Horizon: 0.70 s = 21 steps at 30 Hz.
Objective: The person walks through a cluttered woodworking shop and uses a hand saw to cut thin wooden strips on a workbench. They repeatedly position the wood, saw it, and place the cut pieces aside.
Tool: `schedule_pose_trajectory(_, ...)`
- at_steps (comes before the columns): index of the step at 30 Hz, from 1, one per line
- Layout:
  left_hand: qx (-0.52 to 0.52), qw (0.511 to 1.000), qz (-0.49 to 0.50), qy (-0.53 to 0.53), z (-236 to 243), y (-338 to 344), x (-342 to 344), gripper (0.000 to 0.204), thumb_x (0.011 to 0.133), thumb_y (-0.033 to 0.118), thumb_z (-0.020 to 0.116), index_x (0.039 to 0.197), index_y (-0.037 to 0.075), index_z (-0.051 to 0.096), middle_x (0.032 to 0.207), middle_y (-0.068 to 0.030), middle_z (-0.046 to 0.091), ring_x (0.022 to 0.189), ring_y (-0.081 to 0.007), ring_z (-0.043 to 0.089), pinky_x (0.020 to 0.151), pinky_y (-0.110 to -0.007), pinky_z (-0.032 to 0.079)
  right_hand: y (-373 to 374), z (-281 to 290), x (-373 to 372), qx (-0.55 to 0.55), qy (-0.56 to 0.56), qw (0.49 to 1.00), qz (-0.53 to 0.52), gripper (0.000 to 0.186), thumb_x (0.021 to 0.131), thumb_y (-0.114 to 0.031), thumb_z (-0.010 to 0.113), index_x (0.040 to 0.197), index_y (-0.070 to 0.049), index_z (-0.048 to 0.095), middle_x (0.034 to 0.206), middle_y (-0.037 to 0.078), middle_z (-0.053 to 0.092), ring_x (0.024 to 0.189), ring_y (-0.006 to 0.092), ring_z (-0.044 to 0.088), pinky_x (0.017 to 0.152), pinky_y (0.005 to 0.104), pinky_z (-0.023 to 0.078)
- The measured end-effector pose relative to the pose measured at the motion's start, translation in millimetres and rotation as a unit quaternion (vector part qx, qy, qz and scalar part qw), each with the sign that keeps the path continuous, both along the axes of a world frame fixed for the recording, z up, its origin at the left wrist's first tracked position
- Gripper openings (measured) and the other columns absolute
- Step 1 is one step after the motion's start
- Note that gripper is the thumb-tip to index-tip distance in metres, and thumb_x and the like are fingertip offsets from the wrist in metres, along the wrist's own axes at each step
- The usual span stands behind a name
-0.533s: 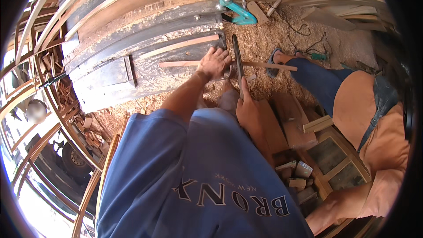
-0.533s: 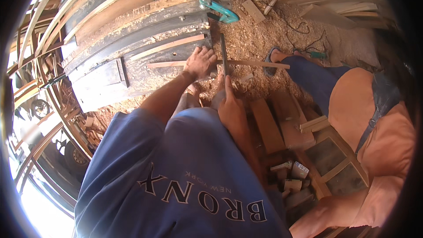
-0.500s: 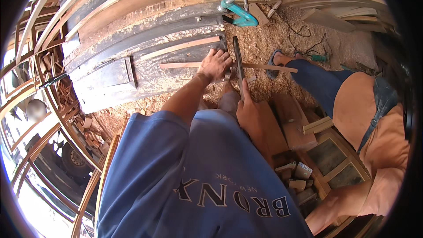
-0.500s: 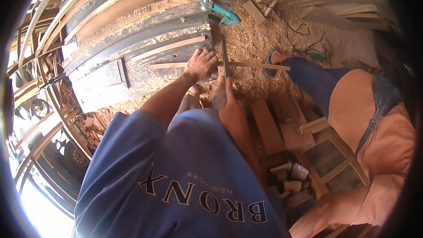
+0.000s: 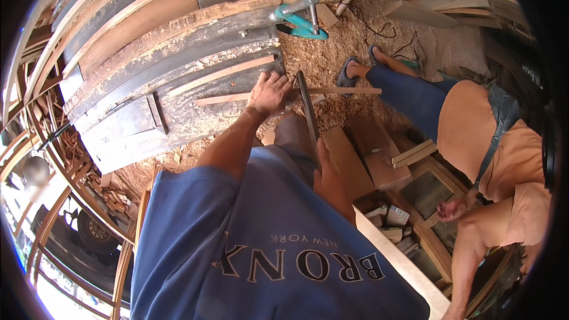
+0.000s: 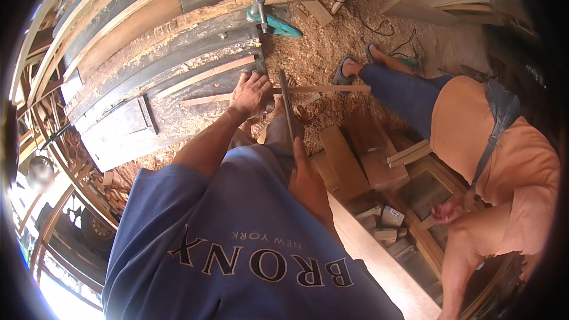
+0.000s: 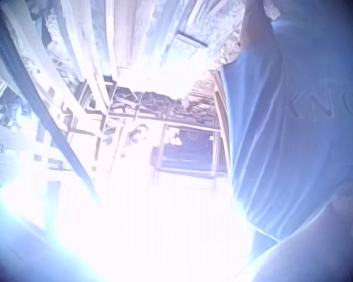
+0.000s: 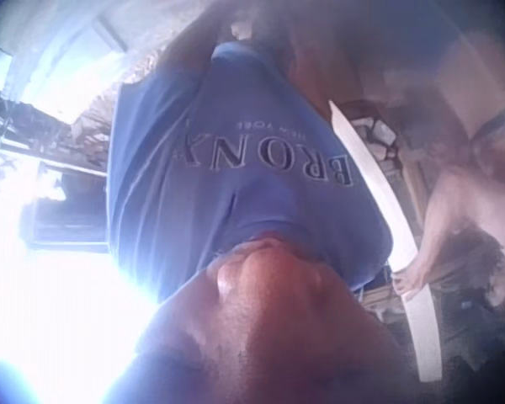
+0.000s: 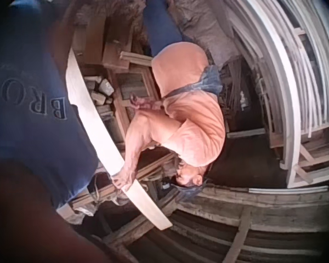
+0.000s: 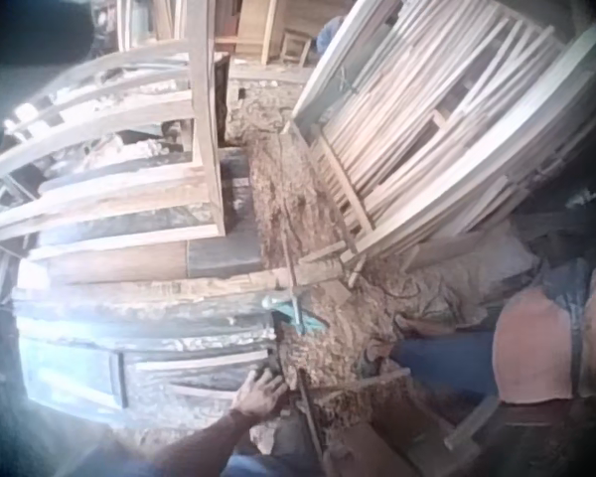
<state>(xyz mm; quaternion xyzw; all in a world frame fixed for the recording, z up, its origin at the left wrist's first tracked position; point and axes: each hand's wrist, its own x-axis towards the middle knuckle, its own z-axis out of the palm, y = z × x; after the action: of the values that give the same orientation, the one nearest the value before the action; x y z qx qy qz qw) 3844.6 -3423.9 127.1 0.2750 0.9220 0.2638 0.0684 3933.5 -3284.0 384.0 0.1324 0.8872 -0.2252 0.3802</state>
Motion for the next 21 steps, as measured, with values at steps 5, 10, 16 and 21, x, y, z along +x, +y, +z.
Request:
schedule_pose_trajectory(5,0.001,1.000,-0.013,0.006,4,-1,-2,0.029,0.072,0.024,0.065,0.097,0.011,0.057,0.099,-0.0062,0.054,0.103,-0.0257,0.051,0.092,-0.044,0.035,9,-22,-5,0.000,-0.067,0.998,-0.016,0.071,0.094,-0.006,0.045,0.158,-0.018,0.015,0.114,0.034,0.061,0.099,0.0498,0.062,0.086,0.0549,0.048)
schedule_pose_trajectory(10,-0.078,0.996,-0.044,-0.029,15,-2,-3,0.041,0.086,0.028,0.058,0.123,0.011,0.060,0.106,-0.0035,0.059,0.108,-0.0218,0.051,0.095,-0.042,0.034,8,-66,-14,-0.008,-0.043,0.999,-0.032,0.073,0.094,-0.009,0.046,0.158,-0.022,0.013,0.109,0.035,0.062,0.100,0.0503,0.061,0.088,0.0555,0.047)
schedule_pose_trajectory(16,-0.062,0.998,-0.023,0.014,15,-2,-3,0.043,0.086,0.031,0.060,0.125,0.013,0.061,0.103,-0.0036,0.060,0.106,-0.0225,0.052,0.096,-0.042,0.034,7,-26,13,0.010,-0.068,0.996,-0.052,0.075,0.094,-0.013,0.050,0.158,-0.026,0.013,0.103,0.034,0.063,0.098,0.0509,0.062,0.088,0.0552,0.049)
schedule_pose_trajectory(21,-0.067,0.997,-0.043,-0.020,17,-3,-4,0.036,0.085,0.028,0.060,0.118,0.013,0.061,0.106,-0.0034,0.059,0.108,-0.0222,0.052,0.096,-0.043,0.034,9,-28,22,0.024,-0.052,0.998,-0.035,0.076,0.093,-0.012,0.051,0.158,-0.027,0.015,0.088,0.033,0.064,0.083,0.0507,0.063,0.078,0.0571,0.048)
